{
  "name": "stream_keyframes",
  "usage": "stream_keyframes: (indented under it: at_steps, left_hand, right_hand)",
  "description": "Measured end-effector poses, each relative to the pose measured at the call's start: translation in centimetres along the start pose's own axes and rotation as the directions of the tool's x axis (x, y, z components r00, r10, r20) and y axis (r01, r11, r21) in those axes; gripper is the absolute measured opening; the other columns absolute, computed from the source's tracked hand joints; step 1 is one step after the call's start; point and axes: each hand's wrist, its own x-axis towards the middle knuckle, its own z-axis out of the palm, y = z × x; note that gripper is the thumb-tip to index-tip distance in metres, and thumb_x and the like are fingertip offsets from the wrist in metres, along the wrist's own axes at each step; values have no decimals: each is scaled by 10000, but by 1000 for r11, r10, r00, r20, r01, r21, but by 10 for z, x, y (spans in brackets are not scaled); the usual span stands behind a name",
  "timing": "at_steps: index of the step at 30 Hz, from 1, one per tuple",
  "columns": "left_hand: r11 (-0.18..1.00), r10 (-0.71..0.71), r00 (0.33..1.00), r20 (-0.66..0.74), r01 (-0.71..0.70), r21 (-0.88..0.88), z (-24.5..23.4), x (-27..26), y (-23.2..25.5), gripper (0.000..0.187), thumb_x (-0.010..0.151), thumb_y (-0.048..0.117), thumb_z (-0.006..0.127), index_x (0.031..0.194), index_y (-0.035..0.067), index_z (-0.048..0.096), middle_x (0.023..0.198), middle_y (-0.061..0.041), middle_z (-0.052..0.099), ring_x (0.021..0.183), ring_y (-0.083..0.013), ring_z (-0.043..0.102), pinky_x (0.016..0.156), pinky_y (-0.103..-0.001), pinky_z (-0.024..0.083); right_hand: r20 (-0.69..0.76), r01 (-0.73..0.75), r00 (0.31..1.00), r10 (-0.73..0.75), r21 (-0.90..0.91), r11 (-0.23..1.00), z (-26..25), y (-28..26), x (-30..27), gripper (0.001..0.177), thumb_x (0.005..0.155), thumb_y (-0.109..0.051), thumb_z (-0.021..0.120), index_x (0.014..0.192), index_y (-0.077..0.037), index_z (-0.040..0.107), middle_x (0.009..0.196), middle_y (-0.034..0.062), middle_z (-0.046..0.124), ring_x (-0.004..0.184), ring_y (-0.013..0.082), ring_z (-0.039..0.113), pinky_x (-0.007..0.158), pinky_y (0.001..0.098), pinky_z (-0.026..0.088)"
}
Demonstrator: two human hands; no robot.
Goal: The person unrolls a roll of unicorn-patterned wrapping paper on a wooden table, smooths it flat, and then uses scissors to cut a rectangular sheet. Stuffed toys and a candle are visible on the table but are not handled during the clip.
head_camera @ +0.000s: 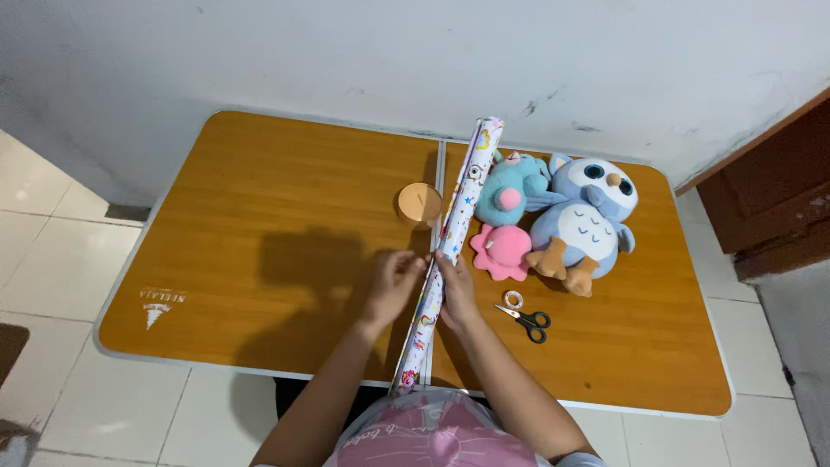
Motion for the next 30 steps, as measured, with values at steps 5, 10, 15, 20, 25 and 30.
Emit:
stream_keyframes:
  at_steps: [5,10,15,20,25,30]
  left_hand:
    - [973,219,975,29,-215,-87,19,-21,-6,498,943,258,679,1329,-16,522,1127,-150,682,1022,-192,640,855,-331,506]
    - [988,98,992,83,-87,-127,11,-21,-8,397,990,277,619,1273,0,621,960,-102,742,856,-123,656,765,-301,543]
    - [941,-94,994,52,105,-321,8,-18,-15,352,1039,269,528,1207,9,696,790,-3,658,660,-72,521,596,-260,450]
    - [961,109,993,-36,-115,-251,12,-12,-17,309,1043,243,555,1182,13,707,796,68,650,687,0,494,611,-200,451]
    - [960,-182,982,43,187,-208,8,-11,-6,313,1030,260,550,1153,41,738,742,-29,659,567,-93,465,515,-272,389]
    - [927,-105,994,38,112,-359,-7,-12,10,309,1013,236,568,1157,4,713,916,-4,741,763,-36,622,687,-228,521]
  right_hand:
    - [82,-40,996,30,125,991,4,12,8,253,1023,-264,628,1169,-60,598,900,12,610,761,97,583,660,274,509]
    - [61,39,997,-41,34,999,4,2,9,267,995,-213,637,1217,-74,587,1001,34,641,842,121,604,734,295,525]
    - [34,45,998,-50,132,990,1,-20,8,359,964,-210,595,1285,-61,538,1062,64,664,935,159,651,837,331,558]
    - [-61,64,997,-57,125,990,-2,-40,4,523,919,-237,607,1381,-39,462,1134,86,675,1023,192,653,882,339,546]
    - [-69,170,967,-246,-548,819,-7,-47,-2,769,775,22,792,1393,-19,336,1196,124,615,1070,198,633,914,340,547]
    - [-167,84,975,-148,-340,937,-49,-42,10,790,761,-9,698,1443,-95,310,1110,112,643,935,170,647,801,331,553]
